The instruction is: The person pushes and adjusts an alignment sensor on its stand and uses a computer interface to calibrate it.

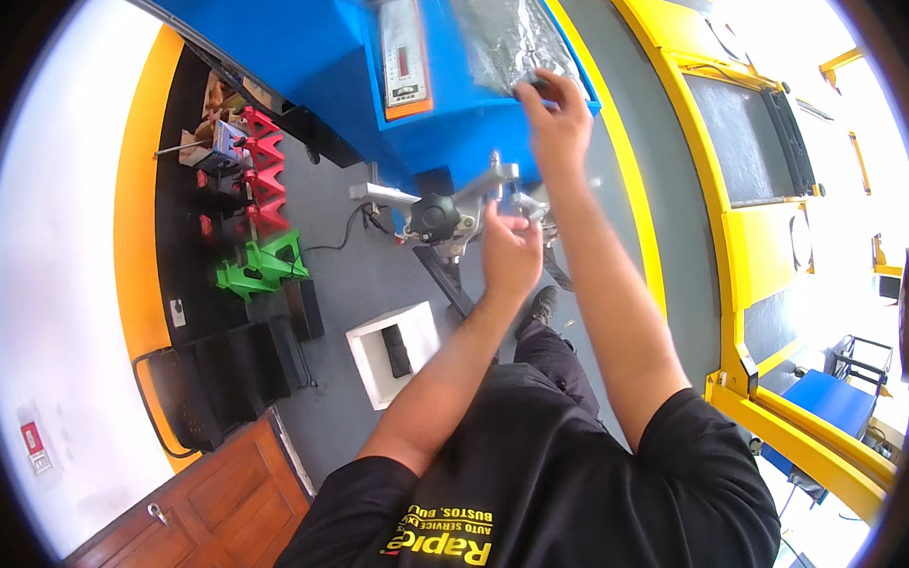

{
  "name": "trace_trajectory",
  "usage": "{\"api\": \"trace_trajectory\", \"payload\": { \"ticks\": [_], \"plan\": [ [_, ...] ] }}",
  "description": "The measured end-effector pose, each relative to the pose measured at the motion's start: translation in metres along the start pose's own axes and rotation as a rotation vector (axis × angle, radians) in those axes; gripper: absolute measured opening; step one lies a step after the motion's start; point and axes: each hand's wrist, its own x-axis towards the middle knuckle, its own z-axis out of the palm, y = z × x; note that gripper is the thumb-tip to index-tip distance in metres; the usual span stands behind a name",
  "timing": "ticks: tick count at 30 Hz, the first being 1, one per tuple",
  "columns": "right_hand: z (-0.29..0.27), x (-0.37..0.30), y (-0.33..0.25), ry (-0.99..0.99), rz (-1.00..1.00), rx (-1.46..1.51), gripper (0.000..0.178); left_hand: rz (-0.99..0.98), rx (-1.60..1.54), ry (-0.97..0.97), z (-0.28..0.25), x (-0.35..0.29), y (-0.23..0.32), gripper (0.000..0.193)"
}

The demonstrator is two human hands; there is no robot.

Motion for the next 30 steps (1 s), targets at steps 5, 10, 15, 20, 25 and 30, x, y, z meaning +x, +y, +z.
{"api": "trace_trajectory", "payload": {
  "ticks": [5,10,15,20,25,30],
  "plan": [
    [0.045,0.05,0.002,-0.433,-0.212,-0.509,0.032,0.424,-0.053,0.036,-0.062,0.0,0.049,0.051],
    [0.055,0.042,0.002,-0.524,-0.228,-0.629,0.032,0.437,0.013,0.481,-0.166,0.108,0.022,0.031],
    [0.051,-0.024,-0.017,-0.256,-0.375,-0.341,0.021,-0.121,-0.09,-0.144,-0.194,0.128,-0.027,0.039],
    [0.081,-0.104,-0.013,-0.852,-0.128,-0.678,0.021,-0.171,-0.152,-0.098,-0.185,0.123,-0.019,0.043],
    [0.089,-0.106,-0.018,-0.898,-0.064,-0.804,0.029,-0.24,-0.147,-0.167,-0.202,0.128,-0.017,0.039],
    [0.096,-0.102,-0.02,-0.953,-0.006,-0.754,0.035,-0.246,-0.146,-0.217,-0.208,0.136,-0.022,0.042]
  ]
}}
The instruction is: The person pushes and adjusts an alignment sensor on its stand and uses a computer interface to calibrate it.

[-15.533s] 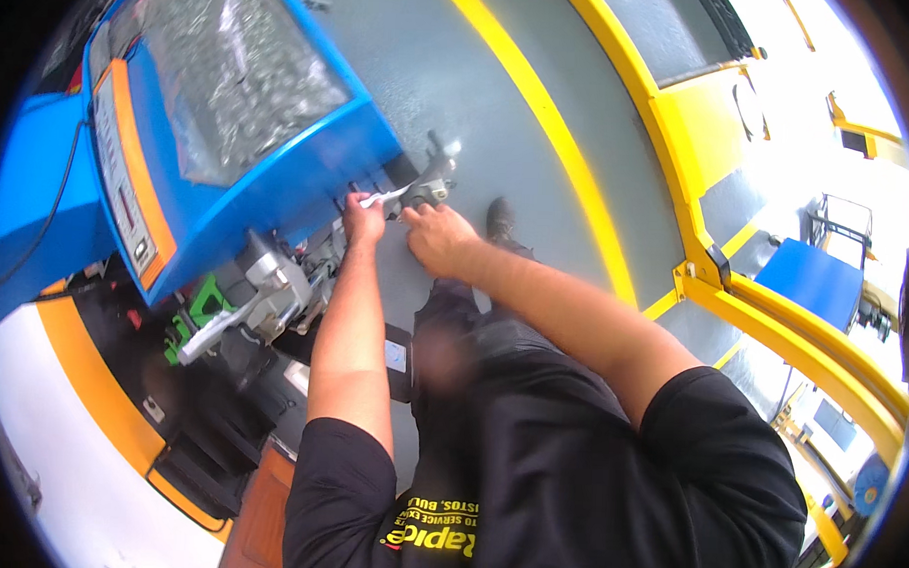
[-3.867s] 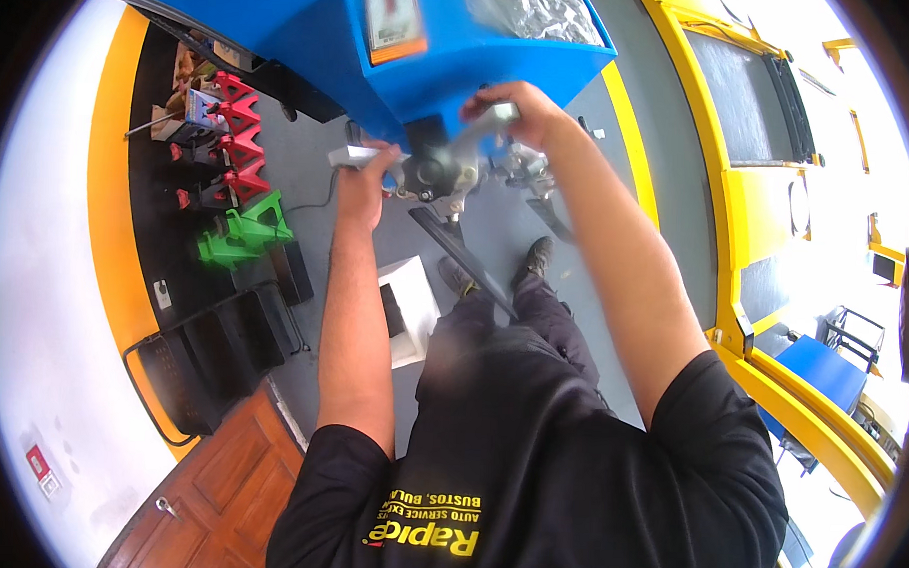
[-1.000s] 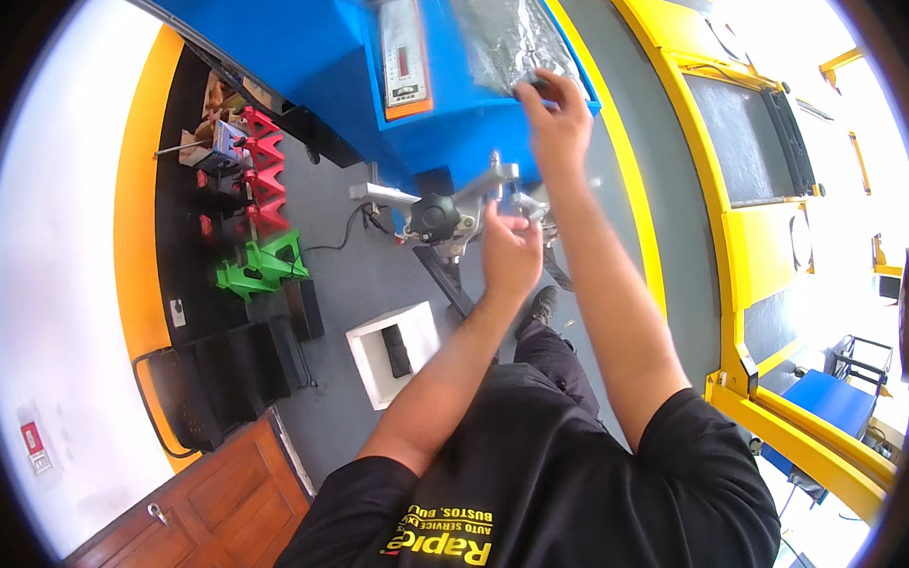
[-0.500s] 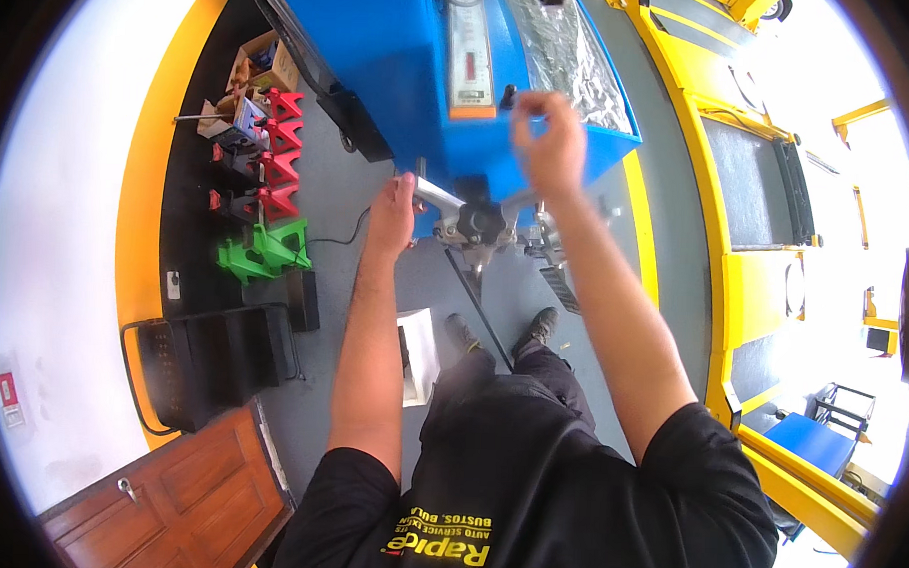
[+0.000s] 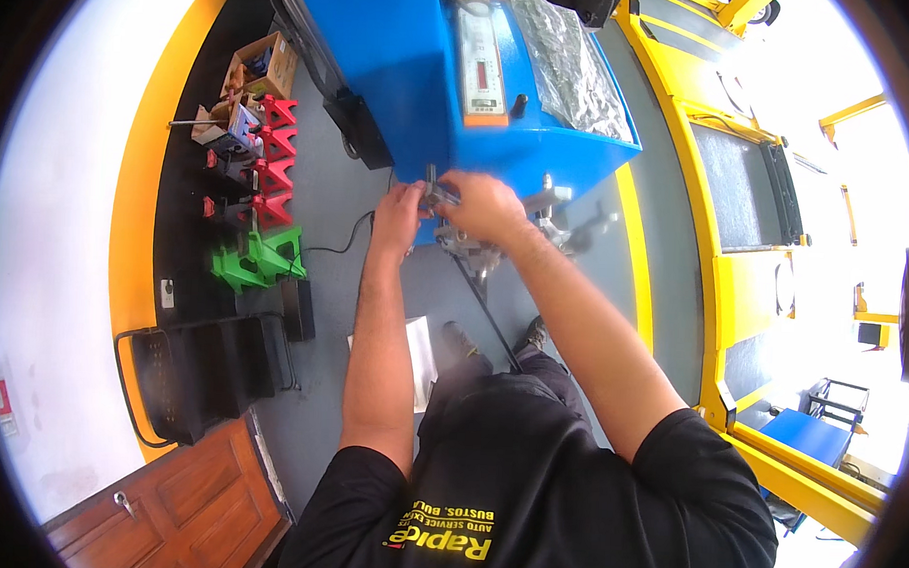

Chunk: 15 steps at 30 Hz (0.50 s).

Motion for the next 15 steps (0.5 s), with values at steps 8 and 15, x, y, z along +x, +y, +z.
{"api": "trace_trajectory", "payload": {
  "ticks": [8,15],
  "plan": [
    [-0.009,0.005,0.002,-0.091,0.019,-0.099,0.035,-0.162,-0.148,-0.108,-0.015,0.027,-0.005,0.038],
    [-0.005,0.009,-0.002,-0.163,-0.003,-0.195,0.042,-0.159,-0.193,-0.274,-0.018,0.063,-0.008,0.031]
  ]
}}
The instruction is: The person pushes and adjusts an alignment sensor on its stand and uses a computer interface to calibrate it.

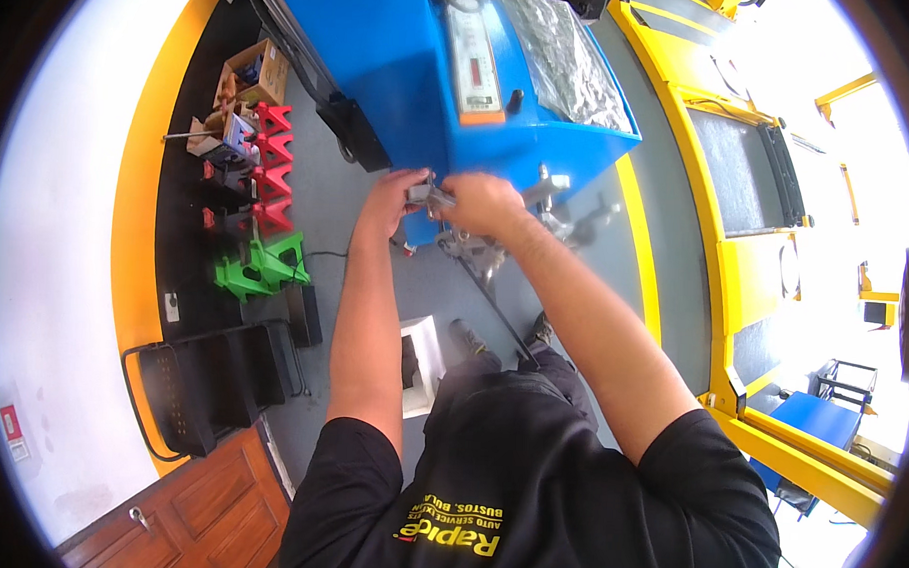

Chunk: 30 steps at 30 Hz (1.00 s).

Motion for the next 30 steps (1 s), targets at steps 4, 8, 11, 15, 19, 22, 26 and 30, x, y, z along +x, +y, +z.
{"api": "trace_trajectory", "payload": {
  "ticks": [4,8,11,15,19,22,26,30],
  "plan": [
    [0.008,0.02,-0.006,-0.043,0.065,-0.098,0.058,0.152,-0.131,-0.044,-0.008,0.01,-0.01,0.027],
    [-0.012,0.015,-0.021,-0.153,0.12,0.063,0.069,-0.018,0.015,0.003,-0.008,0.009,0.006,0.022],
    [-0.007,0.003,-0.02,0.207,0.049,-0.082,0.063,0.184,0.057,-0.036,-0.005,0.014,0.002,0.022],
    [0.012,-0.015,-0.036,0.316,-0.024,-0.29,0.037,0.309,0.115,-0.086,-0.003,0.015,-0.007,0.02],
    [0.066,-0.047,-0.043,0.269,0.021,0.444,0.041,0.029,-0.044,-0.128,-0.002,0.024,-0.004,0.02],
    [0.055,-0.06,-0.055,-0.224,0.395,1.087,0.051,0.034,0.035,-0.092,-0.012,0.015,0.005,0.022],
    [0.099,-0.018,-0.04,0.002,0.444,1.074,0.049,-0.008,0.065,-0.089,-0.006,0.013,0.01,0.023],
    [0.129,0.006,-0.039,0.415,0.313,0.831,0.042,-0.005,0.097,-0.084,0.006,0.009,0.012,0.023]
  ]
}}
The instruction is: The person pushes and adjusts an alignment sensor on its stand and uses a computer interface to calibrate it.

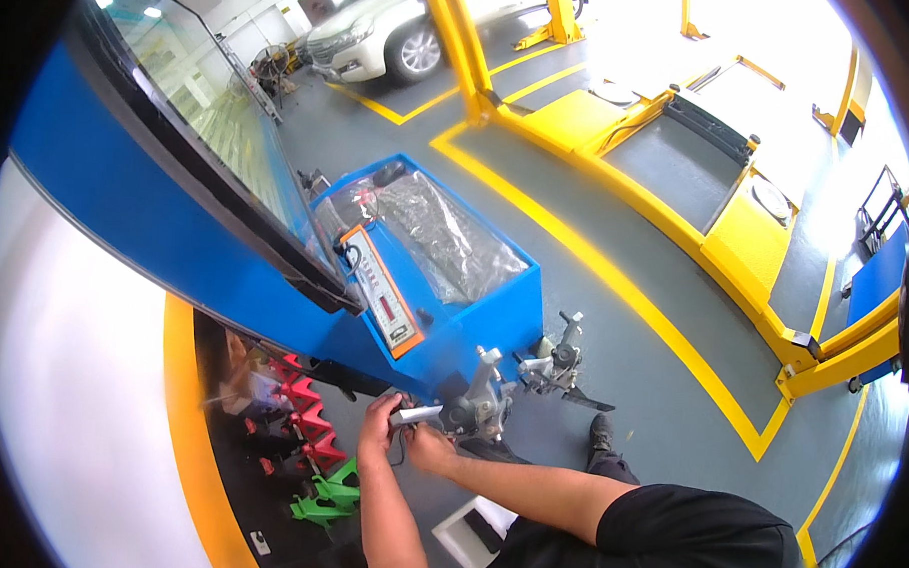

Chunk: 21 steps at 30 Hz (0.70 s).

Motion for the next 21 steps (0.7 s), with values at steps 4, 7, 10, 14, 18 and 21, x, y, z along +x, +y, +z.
{"api": "trace_trajectory", "payload": {
  "ticks": [4,7,10,14,18,21],
  "plan": [
    [0.014,-0.009,-0.008,0.149,-0.007,0.038,0.036,-0.021,-0.028,0.09,-0.001,-0.014,0.008,0.019],
    [0.024,-0.012,-0.016,0.158,0.086,0.121,0.03,0.039,-0.024,0.035,-0.021,-0.006,0.004,0.018],
    [0.017,0.005,0.021,0.271,-0.026,-0.032,0.03,-0.019,0.014,0.015,0.016,0.011,0.005,0.02],
    [0.013,-0.018,-0.025,0.131,0.131,0.037,0.035,0.055,-0.01,0.213,-0.025,0.017,0.008,0.019],
    [0.001,-0.013,-0.018,0.128,0.17,0.065,0.036,0.374,0.139,0.571,0.003,0.033,0.062,0.022],
    [0.0,-0.009,-0.005,0.073,0.189,0.046,0.035,0.815,0.488,0.575,0.053,0.028,0.114,0.023]
  ]
}}
